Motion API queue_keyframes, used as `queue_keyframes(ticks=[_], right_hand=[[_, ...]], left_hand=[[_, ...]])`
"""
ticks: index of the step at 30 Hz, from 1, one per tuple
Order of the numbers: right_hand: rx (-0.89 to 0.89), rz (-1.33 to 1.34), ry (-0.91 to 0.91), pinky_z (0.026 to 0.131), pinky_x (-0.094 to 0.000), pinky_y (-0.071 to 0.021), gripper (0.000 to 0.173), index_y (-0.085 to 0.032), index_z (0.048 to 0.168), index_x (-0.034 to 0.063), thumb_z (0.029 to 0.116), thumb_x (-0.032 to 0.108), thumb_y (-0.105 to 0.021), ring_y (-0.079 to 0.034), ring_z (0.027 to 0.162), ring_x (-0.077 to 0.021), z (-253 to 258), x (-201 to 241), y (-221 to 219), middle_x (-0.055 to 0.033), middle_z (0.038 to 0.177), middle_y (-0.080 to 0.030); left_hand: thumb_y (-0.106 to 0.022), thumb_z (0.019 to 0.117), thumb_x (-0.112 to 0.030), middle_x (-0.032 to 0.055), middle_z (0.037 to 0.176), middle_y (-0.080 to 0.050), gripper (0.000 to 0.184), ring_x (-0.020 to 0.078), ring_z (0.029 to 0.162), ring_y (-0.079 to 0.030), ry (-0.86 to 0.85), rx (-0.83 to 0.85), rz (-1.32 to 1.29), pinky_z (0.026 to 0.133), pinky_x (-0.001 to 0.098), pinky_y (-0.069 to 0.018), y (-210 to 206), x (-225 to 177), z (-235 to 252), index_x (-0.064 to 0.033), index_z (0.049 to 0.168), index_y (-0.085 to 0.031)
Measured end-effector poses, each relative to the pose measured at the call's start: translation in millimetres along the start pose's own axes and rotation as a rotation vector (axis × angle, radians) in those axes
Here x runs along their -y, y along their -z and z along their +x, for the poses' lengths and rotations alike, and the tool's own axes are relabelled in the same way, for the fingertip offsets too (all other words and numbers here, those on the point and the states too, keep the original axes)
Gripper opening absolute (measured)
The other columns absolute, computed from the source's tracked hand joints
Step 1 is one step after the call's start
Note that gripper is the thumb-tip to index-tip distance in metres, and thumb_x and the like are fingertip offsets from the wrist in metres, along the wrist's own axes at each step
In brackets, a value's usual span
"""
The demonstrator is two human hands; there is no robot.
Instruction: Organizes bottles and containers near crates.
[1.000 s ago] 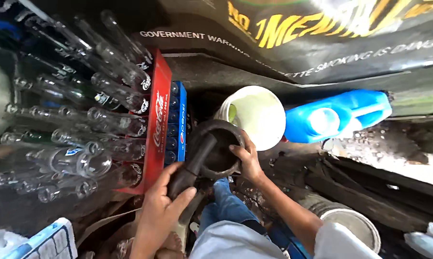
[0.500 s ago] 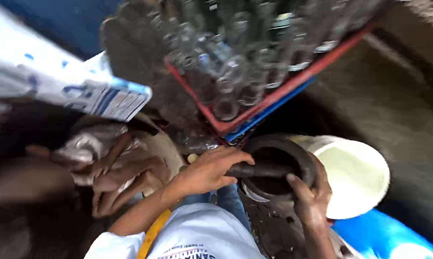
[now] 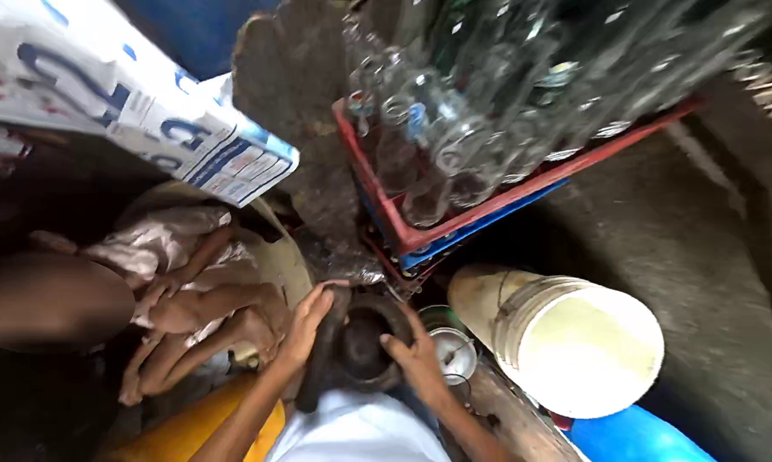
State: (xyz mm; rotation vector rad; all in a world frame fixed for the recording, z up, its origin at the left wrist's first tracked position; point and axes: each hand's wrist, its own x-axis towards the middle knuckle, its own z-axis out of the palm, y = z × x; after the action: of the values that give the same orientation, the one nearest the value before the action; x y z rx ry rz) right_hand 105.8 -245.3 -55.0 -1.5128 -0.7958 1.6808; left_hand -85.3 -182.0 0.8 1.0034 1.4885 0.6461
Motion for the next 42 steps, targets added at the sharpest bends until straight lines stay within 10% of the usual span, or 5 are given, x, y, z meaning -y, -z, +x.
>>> queue_keyframes(ticks=[6,28,32,37,42], right_hand=[[0.201,-0.168,0.02,0.107,-0.0522,-0.049,0.075,-0.046,0.153,0.0093,0.0886,0.034,-0.074,-0.061,0.126,-0.0308,36.7,26.6,-46.0,-0.0198,0.137,-0.062],[0.388,0.008,0.195,0.103,-0.0542,-0.0496,0.074,-0.046,0.151,0.0048,0.0887,0.031,-0.075,-0.063,0.121,-0.0344,68.6,113.3,-128.0,-0.0242,0.131,-0.064],[0.417,-0.073,0.321,0.102,-0.0534,-0.0499,0.075,-0.047,0.151,0.0037,0.0868,0.032,-0.076,-0.062,0.121,-0.035,71.3,149.7,-121.1,-0.0247,0.132,-0.062],[0.487,-0.092,0.309,0.102,-0.0539,-0.0494,0.074,-0.048,0.149,0.0026,0.0875,0.031,-0.076,-0.062,0.12,-0.0361,70.4,166.6,-118.2,-0.0255,0.129,-0.064],[0.662,-0.198,0.163,0.103,-0.0572,-0.048,0.072,-0.038,0.156,0.0049,0.0975,0.036,-0.067,-0.062,0.12,-0.0407,72.1,174.1,-115.2,-0.0294,0.13,-0.063]], left_hand=[[-0.075,0.088,-0.046,0.0263,0.107,-0.069,0.065,0.0434,0.093,-0.071,-0.243,-0.215,1.079,0.081,0.0622,-0.0565,24.6,-26.0,-18.2,0.006,0.125,-0.063],[-0.06,0.0981,-0.05,0.0435,0.133,-0.052,0.071,0.0634,0.117,-0.055,-0.255,-0.388,1.431,0.093,0.0752,-0.0439,106.5,-93.8,-7.8,0.0141,0.129,-0.056],[-0.057,0.0912,-0.068,0.0339,0.141,-0.054,0.097,0.0576,0.115,-0.061,0.005,-0.162,1.231,0.09,0.0778,-0.0448,128.1,-128.2,0.6,-0.0156,0.164,-0.02],[-0.082,0.0684,-0.04,0.0044,0.121,-0.067,0.083,0.0122,0.107,-0.066,0.089,-0.041,0.576,0.091,0.0349,-0.0567,148.0,-137.3,21.4,-0.0116,0.14,-0.052],[-0.051,0.1013,-0.01,-0.0057,0.085,-0.068,0.018,0.0009,0.075,-0.067,0.382,-0.136,0.174,0.072,0.0205,-0.0577,135.8,-130.7,5.1,-0.0114,0.118,-0.055]])
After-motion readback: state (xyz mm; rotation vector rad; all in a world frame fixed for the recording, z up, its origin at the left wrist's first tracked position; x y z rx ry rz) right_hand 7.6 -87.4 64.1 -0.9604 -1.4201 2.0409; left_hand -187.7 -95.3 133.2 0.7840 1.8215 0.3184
